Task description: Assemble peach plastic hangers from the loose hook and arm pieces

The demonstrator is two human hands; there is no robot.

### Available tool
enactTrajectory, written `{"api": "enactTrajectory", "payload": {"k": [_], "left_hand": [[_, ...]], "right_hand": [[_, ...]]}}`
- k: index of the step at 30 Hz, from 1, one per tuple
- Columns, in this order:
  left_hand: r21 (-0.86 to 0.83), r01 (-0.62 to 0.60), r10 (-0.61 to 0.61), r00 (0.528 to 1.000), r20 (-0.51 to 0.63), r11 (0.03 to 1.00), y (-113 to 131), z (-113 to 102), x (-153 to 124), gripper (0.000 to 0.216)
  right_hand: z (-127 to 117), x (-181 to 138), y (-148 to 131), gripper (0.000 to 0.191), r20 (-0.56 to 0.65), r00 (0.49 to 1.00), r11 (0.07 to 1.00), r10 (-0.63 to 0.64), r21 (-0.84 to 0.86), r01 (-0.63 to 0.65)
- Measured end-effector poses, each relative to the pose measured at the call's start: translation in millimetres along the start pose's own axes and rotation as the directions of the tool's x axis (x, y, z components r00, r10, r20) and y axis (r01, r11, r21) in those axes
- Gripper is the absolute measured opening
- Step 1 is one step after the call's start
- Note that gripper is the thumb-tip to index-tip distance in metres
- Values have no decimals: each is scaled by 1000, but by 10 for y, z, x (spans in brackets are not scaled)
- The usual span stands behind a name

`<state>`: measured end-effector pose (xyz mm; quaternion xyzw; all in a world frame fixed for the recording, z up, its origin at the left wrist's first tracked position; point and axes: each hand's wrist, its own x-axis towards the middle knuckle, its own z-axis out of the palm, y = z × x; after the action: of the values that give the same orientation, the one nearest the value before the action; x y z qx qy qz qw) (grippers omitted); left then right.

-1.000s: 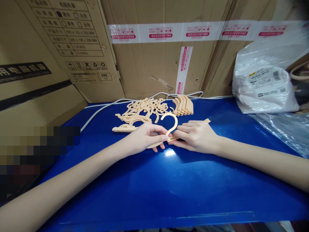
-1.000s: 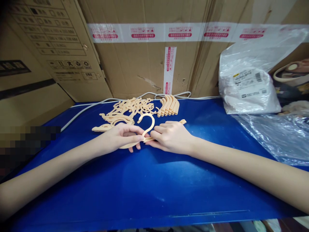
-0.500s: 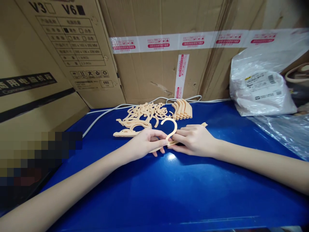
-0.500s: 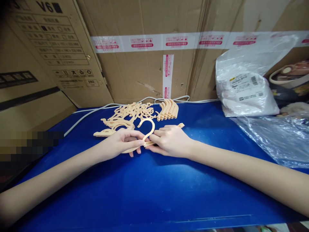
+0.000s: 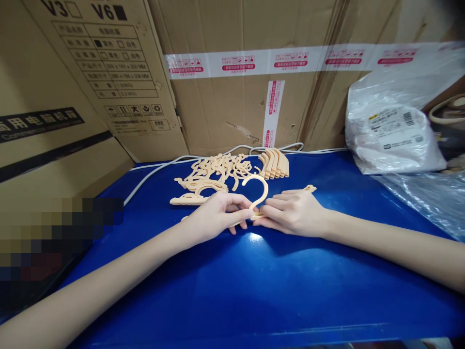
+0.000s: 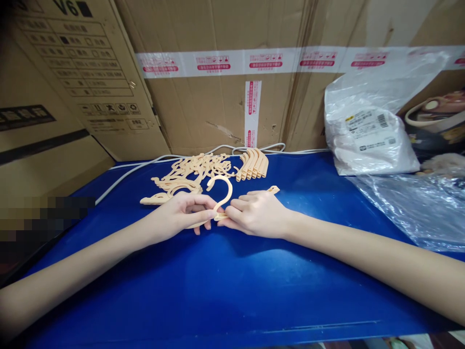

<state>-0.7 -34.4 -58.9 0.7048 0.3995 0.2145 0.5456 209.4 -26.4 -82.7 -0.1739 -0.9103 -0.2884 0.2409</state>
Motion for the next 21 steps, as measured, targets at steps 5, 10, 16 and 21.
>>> {"api": "enactTrajectory", "payload": {"k": [5,10,16,21], "left_hand": [[-44,17,-17,1000,-17,999,10,8,16,14],[-62,-4,2,1000,-29,998,-53,3,39,18],[-72,-39,38,999,-21,997,-115,-13,48,23],[-73,-40,38,999,-27,996,-136,-21,53,24]], "right_hand": [[4,0,4,39,-5,1000,999,21,42,-21],[23,-17,10,43,22,998,997,61,55,-62],[17,-13,7,44,44,996,996,73,47,-75],[10,-12,1,43,54,996,996,69,44,-72]]}}
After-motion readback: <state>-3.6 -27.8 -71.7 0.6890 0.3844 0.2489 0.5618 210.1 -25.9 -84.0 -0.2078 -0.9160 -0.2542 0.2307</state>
